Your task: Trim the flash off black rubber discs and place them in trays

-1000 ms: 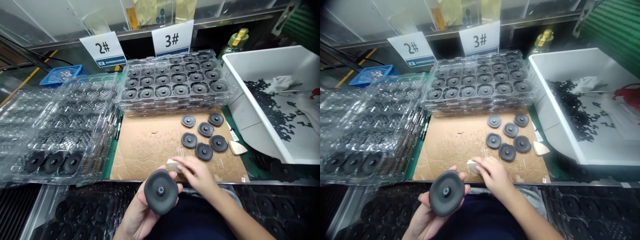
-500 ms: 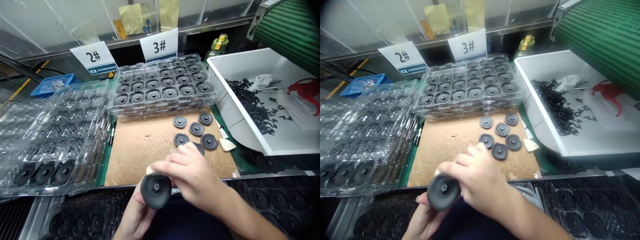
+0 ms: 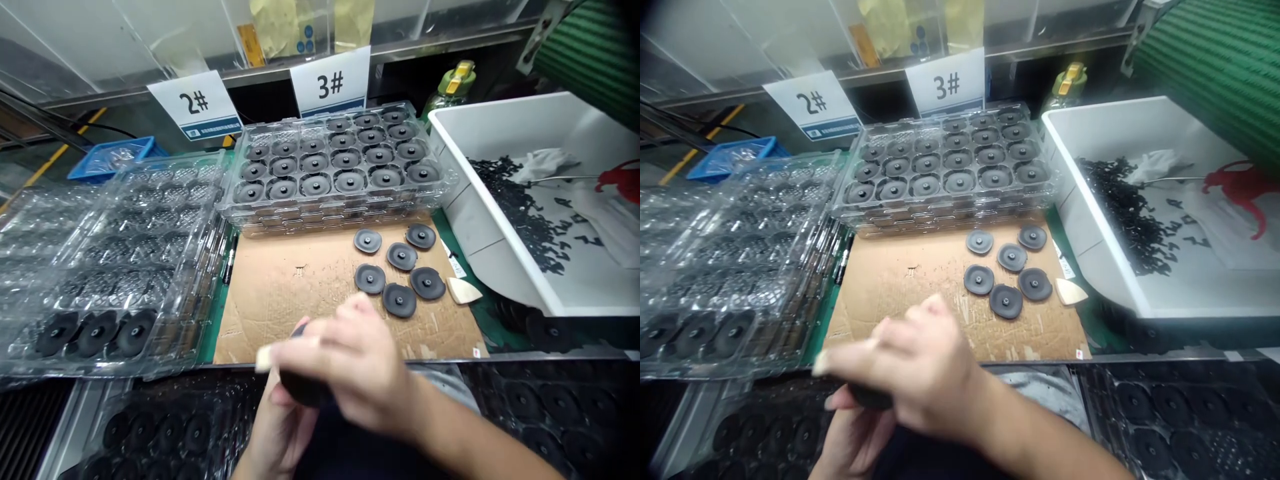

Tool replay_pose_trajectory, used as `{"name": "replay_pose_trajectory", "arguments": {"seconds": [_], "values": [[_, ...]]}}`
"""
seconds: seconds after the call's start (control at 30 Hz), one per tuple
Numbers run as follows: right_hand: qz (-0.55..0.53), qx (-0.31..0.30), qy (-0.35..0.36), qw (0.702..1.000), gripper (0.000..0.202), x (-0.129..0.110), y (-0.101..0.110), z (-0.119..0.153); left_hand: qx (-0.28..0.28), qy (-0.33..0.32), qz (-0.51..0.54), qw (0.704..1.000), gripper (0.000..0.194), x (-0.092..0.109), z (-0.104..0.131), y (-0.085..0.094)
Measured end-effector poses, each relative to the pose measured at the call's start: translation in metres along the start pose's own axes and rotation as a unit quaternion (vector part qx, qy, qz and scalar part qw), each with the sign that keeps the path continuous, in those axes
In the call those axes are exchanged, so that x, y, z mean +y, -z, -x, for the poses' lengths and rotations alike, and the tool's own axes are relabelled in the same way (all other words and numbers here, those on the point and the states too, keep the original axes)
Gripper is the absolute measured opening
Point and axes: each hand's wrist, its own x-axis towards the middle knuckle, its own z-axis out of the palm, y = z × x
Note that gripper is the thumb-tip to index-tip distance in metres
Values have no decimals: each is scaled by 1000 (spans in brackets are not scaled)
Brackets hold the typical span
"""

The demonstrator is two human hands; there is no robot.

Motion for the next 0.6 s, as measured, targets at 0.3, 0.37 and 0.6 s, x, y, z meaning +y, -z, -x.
{"name": "replay_pose_trajectory", "arguments": {"seconds": [0.3, 0.37, 0.6], "values": [[19, -65, -234, 970, 24, 56, -56, 57, 41, -62, 101, 992, 54, 12, 2, 13], [17, -74, -233, 970, 22, 55, -60, 59, 40, -60, 100, 992, 55, 14, 2, 13], [-75, 4, -155, 985, 29, -7, -18, 3, 23, -34, 90, 995, 44, 12, 4, 11]]}}
